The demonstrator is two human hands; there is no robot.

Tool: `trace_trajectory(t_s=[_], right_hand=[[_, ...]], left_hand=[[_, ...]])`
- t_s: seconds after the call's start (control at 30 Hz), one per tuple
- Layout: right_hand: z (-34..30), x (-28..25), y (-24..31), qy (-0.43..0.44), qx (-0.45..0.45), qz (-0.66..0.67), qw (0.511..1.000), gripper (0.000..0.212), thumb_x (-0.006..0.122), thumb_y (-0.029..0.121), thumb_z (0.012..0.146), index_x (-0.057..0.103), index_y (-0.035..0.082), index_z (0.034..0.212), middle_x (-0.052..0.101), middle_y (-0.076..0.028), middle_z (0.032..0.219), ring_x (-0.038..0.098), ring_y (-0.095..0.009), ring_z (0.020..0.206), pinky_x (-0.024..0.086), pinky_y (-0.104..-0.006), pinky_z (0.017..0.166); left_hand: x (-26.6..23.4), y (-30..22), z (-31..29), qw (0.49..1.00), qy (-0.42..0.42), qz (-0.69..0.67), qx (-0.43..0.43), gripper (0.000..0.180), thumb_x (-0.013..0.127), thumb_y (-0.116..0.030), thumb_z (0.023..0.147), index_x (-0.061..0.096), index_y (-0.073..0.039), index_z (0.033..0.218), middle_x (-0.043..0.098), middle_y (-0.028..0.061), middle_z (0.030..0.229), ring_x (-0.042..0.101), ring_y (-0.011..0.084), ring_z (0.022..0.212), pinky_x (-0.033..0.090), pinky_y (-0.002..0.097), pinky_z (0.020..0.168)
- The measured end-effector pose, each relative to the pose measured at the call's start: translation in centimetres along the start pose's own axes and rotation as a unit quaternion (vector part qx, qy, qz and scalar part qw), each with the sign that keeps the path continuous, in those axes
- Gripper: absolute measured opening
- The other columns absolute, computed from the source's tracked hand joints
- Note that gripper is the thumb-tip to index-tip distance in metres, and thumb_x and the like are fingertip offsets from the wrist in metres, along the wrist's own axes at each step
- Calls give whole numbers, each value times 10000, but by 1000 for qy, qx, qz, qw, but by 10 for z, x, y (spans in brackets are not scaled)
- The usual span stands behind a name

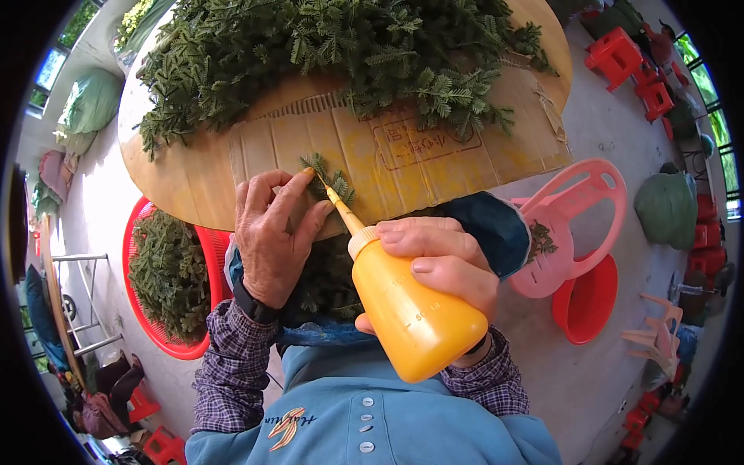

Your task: The person applies glue to small evergreen branches using a squeeze bottle and attaches them one by one to a larger wreath base on a cardboard-covered table.

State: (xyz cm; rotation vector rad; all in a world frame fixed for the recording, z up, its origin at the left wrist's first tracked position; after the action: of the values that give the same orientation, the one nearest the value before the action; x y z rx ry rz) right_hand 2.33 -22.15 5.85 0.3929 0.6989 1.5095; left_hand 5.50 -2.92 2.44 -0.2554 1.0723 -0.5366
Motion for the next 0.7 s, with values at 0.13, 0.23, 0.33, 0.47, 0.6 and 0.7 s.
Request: trace_trajectory(t_s=[0.13, 0.23, 0.33, 0.47, 0.6, 0.7], right_hand=[[-1, -1, 4, -3, -5, -9, 1000, 674, 871, 289, 771, 387, 101, 1201, 576, -173, 1155, 642, -360, 990, 582, -463, 822], [-2, -2, 6, -3, -10, -13, 1000, 680, 873, 291, 767, 387, 97, 1200, 577, -176, 1149, 644, -360, 981, 583, -459, 816], [-3, -3, 9, -3, -14, -17, 1000, 682, 875, 292, 765, 388, 94, 1199, 577, -178, 1145, 645, -360, 977, 584, -457, 813], [-3, -4, 15, 1, -16, -28, 999, 677, 874, 291, 765, 390, 93, 1196, 576, -178, 1143, 645, -362, 977, 585, -454, 810], [-5, -3, 20, 4, -13, -38, 999, 671, 872, 292, 768, 393, 94, 1195, 574, -174, 1137, 644, -361, 973, 585, -450, 806], [-8, -3, 24, 2, -12, -46, 999, 669, 871, 296, 769, 394, 95, 1194, 573, -170, 1132, 644, -358, 968, 585, -448, 804]], left_hand=[[1, 0, 0, 1000, -8, 16, 18, 410, 804, -216, 760, 699, -69, 1128, 575, 69, 1027, 527, 254, 880, 469, 387, 792], [1, 0, 0, 999, -13, 20, 27, 402, 802, -246, 763, 704, -69, 1110, 567, 55, 1024, 517, 239, 852, 459, 384, 783], [0, 0, 0, 999, -12, 18, 28, 394, 800, -252, 764, 708, -67, 1099, 567, 51, 1021, 516, 239, 851, 458, 385, 784], [1, 0, -1, 999, -11, 16, 29, 394, 798, -264, 765, 710, -68, 1095, 566, 47, 1017, 514, 239, 850, 456, 390, 779], [1, 0, -1, 999, -10, 15, 36, 351, 784, -240, 786, 712, -70, 1085, 566, 49, 1014, 515, 246, 852, 454, 394, 779], [1, -1, -1, 1000, -1, 6, 23, 290, 747, -147, 834, 724, -42, 1103, 592, 86, 1029, 535, 262, 877, 474, 382, 804]])
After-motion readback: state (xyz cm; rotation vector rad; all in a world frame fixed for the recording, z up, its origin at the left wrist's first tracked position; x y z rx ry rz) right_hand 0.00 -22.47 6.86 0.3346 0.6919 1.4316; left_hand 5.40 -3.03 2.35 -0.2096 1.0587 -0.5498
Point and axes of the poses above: each hand's wrist, its own z-axis towards the middle knuckle, its own x-axis out of the palm, y = z × x, the point moved 6 cm from there along z, towards the middle knuckle
